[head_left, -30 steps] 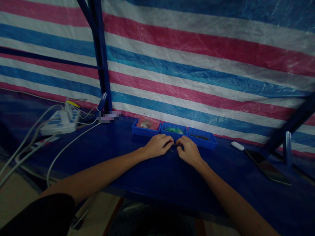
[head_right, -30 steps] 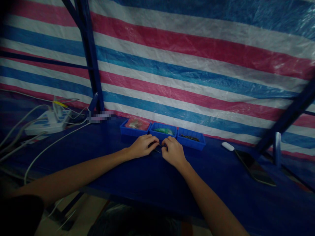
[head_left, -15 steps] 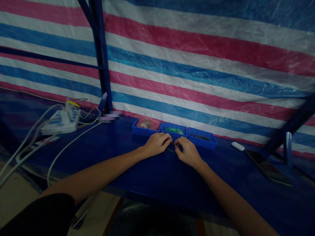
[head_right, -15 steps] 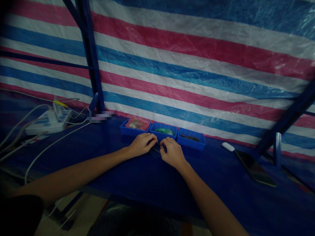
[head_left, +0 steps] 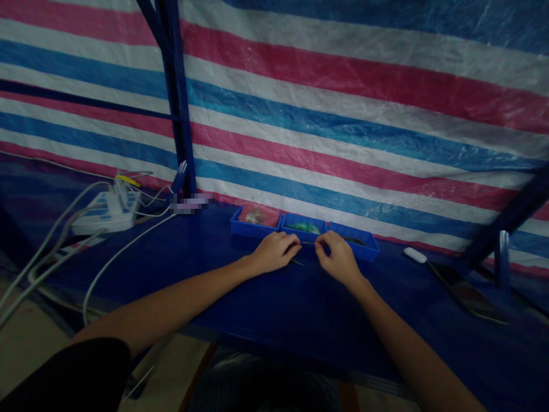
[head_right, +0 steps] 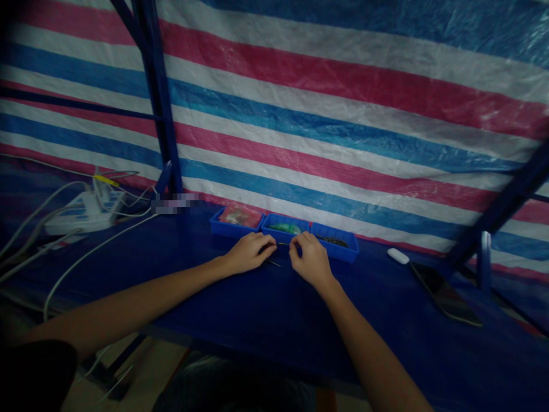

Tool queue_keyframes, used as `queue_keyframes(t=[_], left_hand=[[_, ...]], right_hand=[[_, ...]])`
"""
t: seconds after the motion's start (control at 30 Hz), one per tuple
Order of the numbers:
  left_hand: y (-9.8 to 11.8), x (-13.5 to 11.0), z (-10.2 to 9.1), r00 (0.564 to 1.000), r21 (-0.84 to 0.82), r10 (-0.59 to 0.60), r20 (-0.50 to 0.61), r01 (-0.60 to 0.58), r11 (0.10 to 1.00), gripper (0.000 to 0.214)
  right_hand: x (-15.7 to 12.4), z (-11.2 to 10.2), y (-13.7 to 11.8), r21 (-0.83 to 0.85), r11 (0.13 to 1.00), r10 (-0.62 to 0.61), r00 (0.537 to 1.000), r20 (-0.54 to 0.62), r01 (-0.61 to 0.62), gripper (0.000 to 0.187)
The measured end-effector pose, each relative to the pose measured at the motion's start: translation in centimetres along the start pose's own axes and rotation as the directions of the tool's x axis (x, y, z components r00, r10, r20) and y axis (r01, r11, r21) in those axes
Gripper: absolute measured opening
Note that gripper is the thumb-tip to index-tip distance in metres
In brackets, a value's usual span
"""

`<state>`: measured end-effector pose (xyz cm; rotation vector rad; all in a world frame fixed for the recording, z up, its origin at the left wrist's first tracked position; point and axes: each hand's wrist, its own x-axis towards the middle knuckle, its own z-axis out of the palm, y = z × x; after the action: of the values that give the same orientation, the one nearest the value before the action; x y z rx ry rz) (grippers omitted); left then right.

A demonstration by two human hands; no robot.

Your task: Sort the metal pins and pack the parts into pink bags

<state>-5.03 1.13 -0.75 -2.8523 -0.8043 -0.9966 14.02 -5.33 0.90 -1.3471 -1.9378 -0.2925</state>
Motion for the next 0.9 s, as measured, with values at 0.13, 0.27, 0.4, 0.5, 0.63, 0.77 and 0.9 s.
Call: queue_keyframes(t=[0.13, 0.27, 0.4, 0.5, 0.63, 0.77, 0.9], left_hand=[[-0.5, 0.1, 0.3, 0.995, 0.005, -0.013, 0.096, 0.012, 1.000, 0.014], [-1.0, 0.1, -0.1, 0.978, -0.010, 0.022, 0.207, -0.020, 1.000, 0.012], [-1.5, 0.0, -0.6, 0.941, -0.027, 0.079, 0.328, -0.074, 0.997, 0.012], [-1.7, 0.0, -0.7, 0.933, -0.024, 0.089, 0.349, -0.086, 0.996, 0.007], [-1.6, 0.0, -0.3, 0.940, -0.031, 0.087, 0.331, -0.081, 0.996, 0.007], [-1.3, 0.2, -0.1, 0.969, -0.033, 0.079, 0.234, -0.074, 0.997, 0.009], [-1.0, 0.3, 0.0, 0.989, -0.032, 0.063, 0.137, -0.059, 0.998, 0.009]], right_hand=[[0.4, -1.0, 2.8, -0.009, 0.998, 0.066, 0.989, -0.136, -0.067, 0.010], [0.1, -2.4, 6.8, -0.081, 0.973, 0.184, 0.935, -0.303, -0.218, 0.011], [-0.8, -3.3, 10.2, -0.248, 0.892, 0.246, 0.866, -0.435, -0.377, 0.022], [-0.9, -3.0, 10.6, -0.272, 0.871, 0.265, 0.858, -0.440, -0.408, 0.024], [-0.4, -1.2, 7.2, -0.202, 0.940, 0.215, 0.939, -0.268, -0.273, 0.018], [-0.4, 1.4, 2.0, -0.135, 0.989, 0.071, 0.996, 0.045, -0.064, 0.016], [-0.9, 2.7, -0.5, -0.166, 0.986, 0.028, 0.966, 0.257, 0.016, 0.017]])
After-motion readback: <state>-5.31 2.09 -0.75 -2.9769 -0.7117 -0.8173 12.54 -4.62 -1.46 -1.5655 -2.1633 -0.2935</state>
